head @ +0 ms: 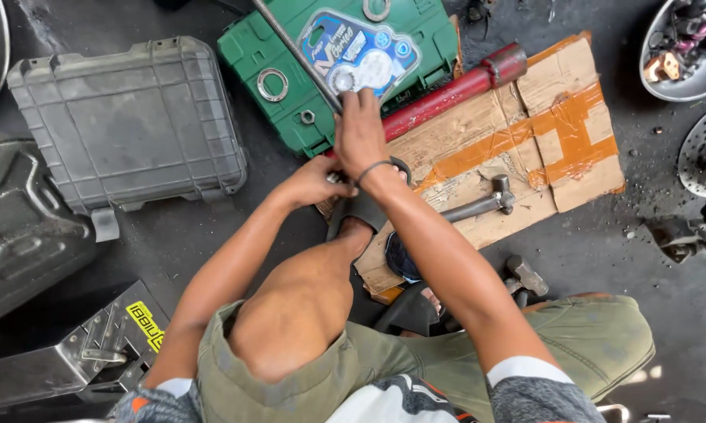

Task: Disassembling and inspecting motorcycle engine components using a hammer, wrench, and threaded rod.

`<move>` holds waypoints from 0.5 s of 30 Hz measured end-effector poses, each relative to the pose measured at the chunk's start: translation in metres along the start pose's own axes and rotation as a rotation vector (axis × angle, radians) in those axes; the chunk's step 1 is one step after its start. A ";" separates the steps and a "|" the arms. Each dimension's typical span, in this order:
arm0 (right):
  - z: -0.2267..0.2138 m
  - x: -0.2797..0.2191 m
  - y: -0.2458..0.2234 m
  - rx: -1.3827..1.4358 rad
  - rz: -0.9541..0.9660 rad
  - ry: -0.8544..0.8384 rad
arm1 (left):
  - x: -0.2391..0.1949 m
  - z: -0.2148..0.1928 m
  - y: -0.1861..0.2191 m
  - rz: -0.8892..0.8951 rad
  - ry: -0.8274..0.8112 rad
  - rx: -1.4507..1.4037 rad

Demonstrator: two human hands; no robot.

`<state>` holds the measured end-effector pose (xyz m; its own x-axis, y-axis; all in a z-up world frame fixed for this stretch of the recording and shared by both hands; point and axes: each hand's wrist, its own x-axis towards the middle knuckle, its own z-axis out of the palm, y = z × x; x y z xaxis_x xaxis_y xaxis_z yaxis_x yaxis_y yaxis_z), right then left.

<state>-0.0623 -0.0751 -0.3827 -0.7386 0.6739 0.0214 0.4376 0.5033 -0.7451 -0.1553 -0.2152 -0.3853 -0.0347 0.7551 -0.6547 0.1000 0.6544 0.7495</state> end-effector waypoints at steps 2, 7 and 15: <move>0.017 0.006 -0.006 -0.090 0.034 -0.023 | -0.004 -0.011 -0.030 -0.022 0.088 0.023; 0.043 0.008 -0.012 -0.228 0.084 -0.019 | -0.027 -0.040 -0.060 -0.116 0.268 -0.097; 0.079 0.014 0.024 -0.485 -0.102 0.094 | -0.037 -0.038 -0.047 -0.030 0.415 -0.333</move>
<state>-0.1028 -0.0960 -0.4528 -0.7503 0.6427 0.1549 0.5699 0.7475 -0.3413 -0.1961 -0.2722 -0.3930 -0.4300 0.6441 -0.6327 -0.2256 0.6019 0.7661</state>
